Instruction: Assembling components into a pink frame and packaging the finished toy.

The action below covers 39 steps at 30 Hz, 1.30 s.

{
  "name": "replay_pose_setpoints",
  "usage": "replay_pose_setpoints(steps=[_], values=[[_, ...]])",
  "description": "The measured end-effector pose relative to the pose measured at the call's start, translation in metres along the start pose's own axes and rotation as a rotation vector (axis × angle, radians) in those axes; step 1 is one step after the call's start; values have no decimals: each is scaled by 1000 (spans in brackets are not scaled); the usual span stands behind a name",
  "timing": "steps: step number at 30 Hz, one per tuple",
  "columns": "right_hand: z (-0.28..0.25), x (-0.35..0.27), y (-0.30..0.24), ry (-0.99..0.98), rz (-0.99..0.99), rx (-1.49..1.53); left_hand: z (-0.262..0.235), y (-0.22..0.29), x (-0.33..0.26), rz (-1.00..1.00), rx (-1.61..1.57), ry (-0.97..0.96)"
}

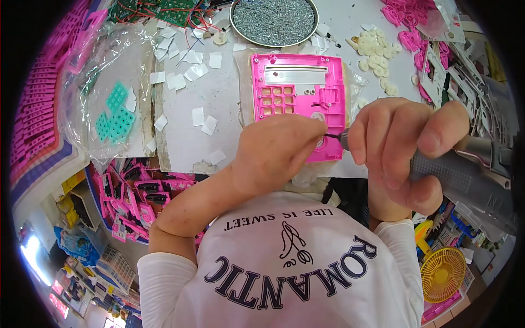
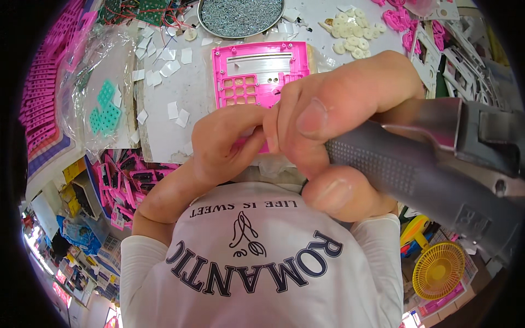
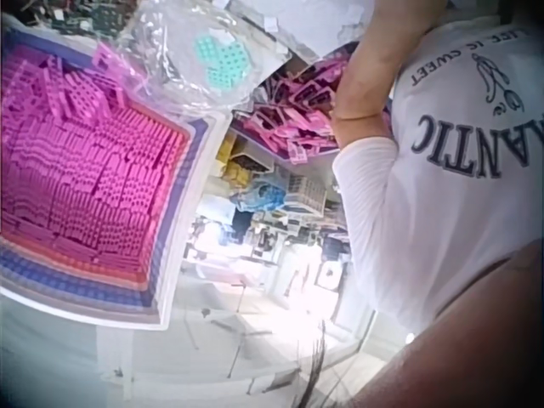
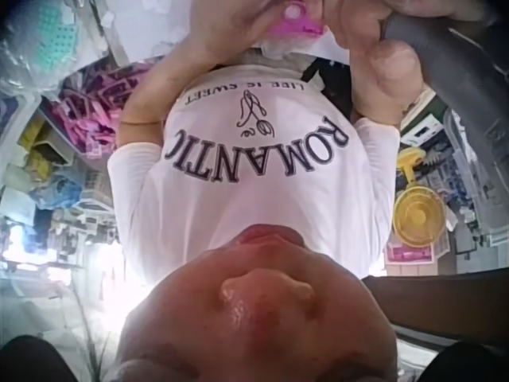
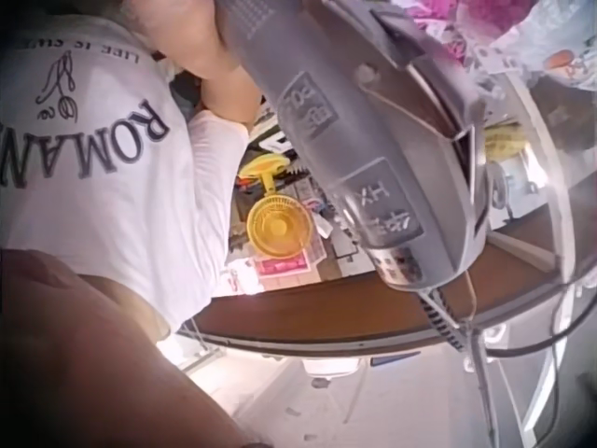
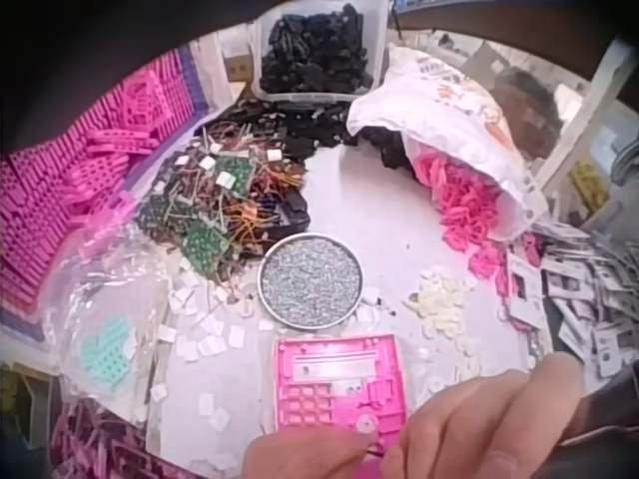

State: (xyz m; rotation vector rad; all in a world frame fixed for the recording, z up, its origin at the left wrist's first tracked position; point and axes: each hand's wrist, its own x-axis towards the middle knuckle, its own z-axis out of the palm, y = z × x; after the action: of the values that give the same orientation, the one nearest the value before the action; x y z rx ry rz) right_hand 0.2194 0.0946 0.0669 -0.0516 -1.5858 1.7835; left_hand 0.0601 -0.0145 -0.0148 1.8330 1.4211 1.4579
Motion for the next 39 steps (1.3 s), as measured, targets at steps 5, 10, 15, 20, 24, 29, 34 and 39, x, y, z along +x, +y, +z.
replay_pose_setpoints(steps=[5, 10, 15, 20, 24, 29, 34, 39], values=[[6, -11, 4, 237, 26, -123, -6, 0, 22, -85, 12, -84], [1, -23, 27, 286, 15, -114, -12, -13, 21, 35, 356, -403], [-1, -29, 41, 212, 33, -288, -3, -14, 20, 60, 411, -333], [-3, -25, 43, 44, -4, -378, 0, -19, 18, 71, 430, -307], [-6, -25, 45, 120, 53, -248, 2, -19, 15, 85, 492, -325], [-20, -9, 15, 192, -66, -95, -22, -7, 18, 91, 421, -320], [-57, -13, -29, 103, -88, -214, -146, -41, 36, -219, 548, -15], [-72, -28, -24, 182, -11, -231, -246, -42, 16, -768, 887, -330]])
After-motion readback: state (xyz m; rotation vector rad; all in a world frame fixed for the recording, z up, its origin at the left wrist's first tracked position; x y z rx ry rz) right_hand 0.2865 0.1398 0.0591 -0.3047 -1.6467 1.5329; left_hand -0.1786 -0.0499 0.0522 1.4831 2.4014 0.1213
